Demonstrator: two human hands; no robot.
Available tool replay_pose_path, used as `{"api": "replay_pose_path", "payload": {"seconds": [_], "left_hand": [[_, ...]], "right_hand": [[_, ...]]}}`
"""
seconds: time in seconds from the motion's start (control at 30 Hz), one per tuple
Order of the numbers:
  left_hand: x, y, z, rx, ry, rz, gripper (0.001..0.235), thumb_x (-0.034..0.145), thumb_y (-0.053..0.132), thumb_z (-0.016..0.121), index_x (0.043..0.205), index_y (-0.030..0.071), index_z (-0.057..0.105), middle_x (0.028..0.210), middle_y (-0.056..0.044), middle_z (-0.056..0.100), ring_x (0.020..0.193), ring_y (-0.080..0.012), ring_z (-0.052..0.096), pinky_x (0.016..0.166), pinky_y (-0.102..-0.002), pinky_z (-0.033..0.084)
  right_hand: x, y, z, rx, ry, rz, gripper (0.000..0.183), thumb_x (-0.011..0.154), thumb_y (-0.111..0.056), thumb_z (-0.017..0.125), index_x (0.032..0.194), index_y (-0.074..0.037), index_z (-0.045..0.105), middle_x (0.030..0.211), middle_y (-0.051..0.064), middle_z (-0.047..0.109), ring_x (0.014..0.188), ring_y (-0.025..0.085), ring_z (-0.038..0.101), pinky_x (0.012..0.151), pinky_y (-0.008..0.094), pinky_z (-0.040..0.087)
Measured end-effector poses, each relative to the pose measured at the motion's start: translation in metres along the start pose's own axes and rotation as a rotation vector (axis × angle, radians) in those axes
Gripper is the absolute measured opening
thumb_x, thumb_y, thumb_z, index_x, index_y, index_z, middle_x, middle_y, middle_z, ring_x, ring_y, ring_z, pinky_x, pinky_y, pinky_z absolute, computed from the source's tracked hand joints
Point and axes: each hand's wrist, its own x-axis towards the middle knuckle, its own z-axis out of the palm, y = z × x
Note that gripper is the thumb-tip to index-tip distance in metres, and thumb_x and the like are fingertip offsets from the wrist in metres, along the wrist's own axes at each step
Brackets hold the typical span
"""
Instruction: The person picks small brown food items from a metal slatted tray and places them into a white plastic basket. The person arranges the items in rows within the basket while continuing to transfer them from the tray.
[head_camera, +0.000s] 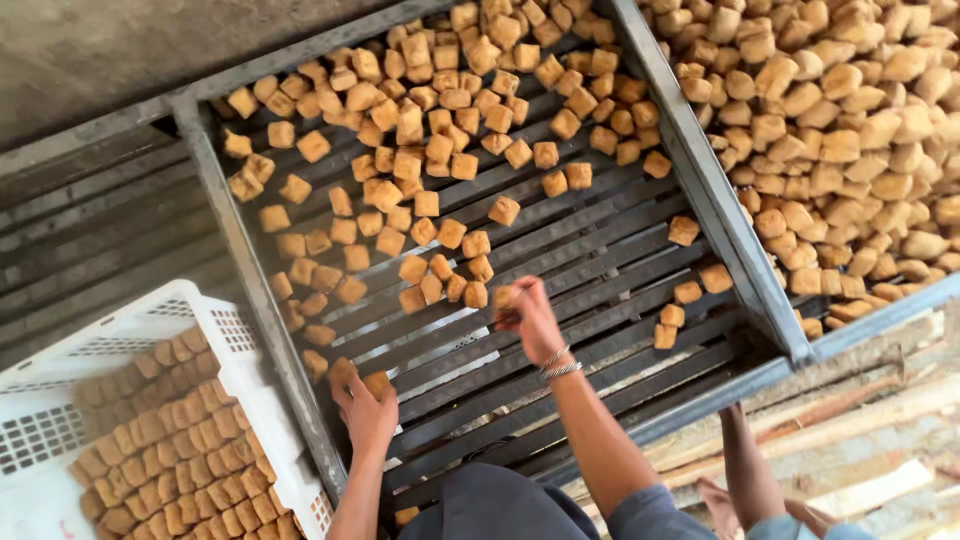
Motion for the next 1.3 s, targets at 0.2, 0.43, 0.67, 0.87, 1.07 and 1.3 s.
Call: {"api": "replay_pose_path", "payload": {"seconds": [0.2,0.43,0.67,0.87,1.07,1.3], "left_hand": [[-0.006,-0.011,0.009,-0.085,0.074,0.025,0.085,0.081,0.028,0.071,0.154,0.003,0.034,0.163,-0.029,0.016,0.143,-0.0521,0.033,0.115,-0.051,0.035],[-0.003,-0.04,0.029,-0.176,0.109,0.114,0.08,0.086,0.024,0.069,0.152,-0.005,0.034,0.161,-0.035,0.02,0.148,-0.0517,0.026,0.119,-0.051,0.029],[0.002,-0.038,0.038,-0.19,0.238,0.139,0.081,0.082,0.024,0.068,0.154,0.001,0.039,0.162,-0.033,0.024,0.151,-0.0496,0.028,0.119,-0.051,0.033],[0.024,-0.034,0.03,-0.022,0.364,-0.052,0.102,0.074,0.034,0.077,0.16,0.001,0.032,0.162,-0.039,0.02,0.143,-0.0551,0.031,0.116,-0.053,0.034],[0.081,-0.023,0.034,0.06,0.43,-0.193,0.095,0.079,0.038,0.074,0.159,0.004,0.035,0.161,-0.037,0.025,0.143,-0.0544,0.034,0.115,-0.056,0.034],[0.103,-0.003,0.051,0.06,0.314,-0.15,0.087,0.083,0.042,0.071,0.157,0.008,0.039,0.16,-0.035,0.031,0.142,-0.0535,0.037,0.114,-0.058,0.035]], "right_hand": [[0.043,-0.074,0.06,-1.311,0.15,-0.005,0.05,0.09,-0.051,0.071,0.12,-0.011,0.063,0.108,0.02,0.07,0.099,0.04,0.065,0.083,0.05,0.052],[0.021,-0.113,0.059,-1.243,0.258,-0.007,0.044,0.083,-0.048,0.07,0.107,-0.012,0.075,0.105,0.017,0.076,0.098,0.034,0.073,0.088,0.045,0.057],[-0.019,-0.189,-0.103,-1.63,0.742,0.065,0.046,0.081,-0.048,0.071,0.12,-0.024,0.073,0.128,0.014,0.062,0.122,0.039,0.057,0.096,0.057,0.047],[0.061,-0.215,-0.123,-1.453,0.94,-0.128,0.074,0.089,-0.058,0.067,0.144,-0.01,0.051,0.139,0.028,0.05,0.121,0.053,0.047,0.096,0.064,0.042],[0.084,-0.153,-0.015,-1.632,0.559,-0.575,0.063,0.083,-0.052,0.074,0.13,-0.01,0.062,0.13,0.02,0.061,0.117,0.043,0.059,0.096,0.057,0.047],[0.17,-0.241,0.003,-1.471,0.603,-1.056,0.04,0.082,-0.014,0.074,0.12,-0.003,0.062,0.119,0.019,0.059,0.108,0.041,0.056,0.089,0.053,0.047]]}}
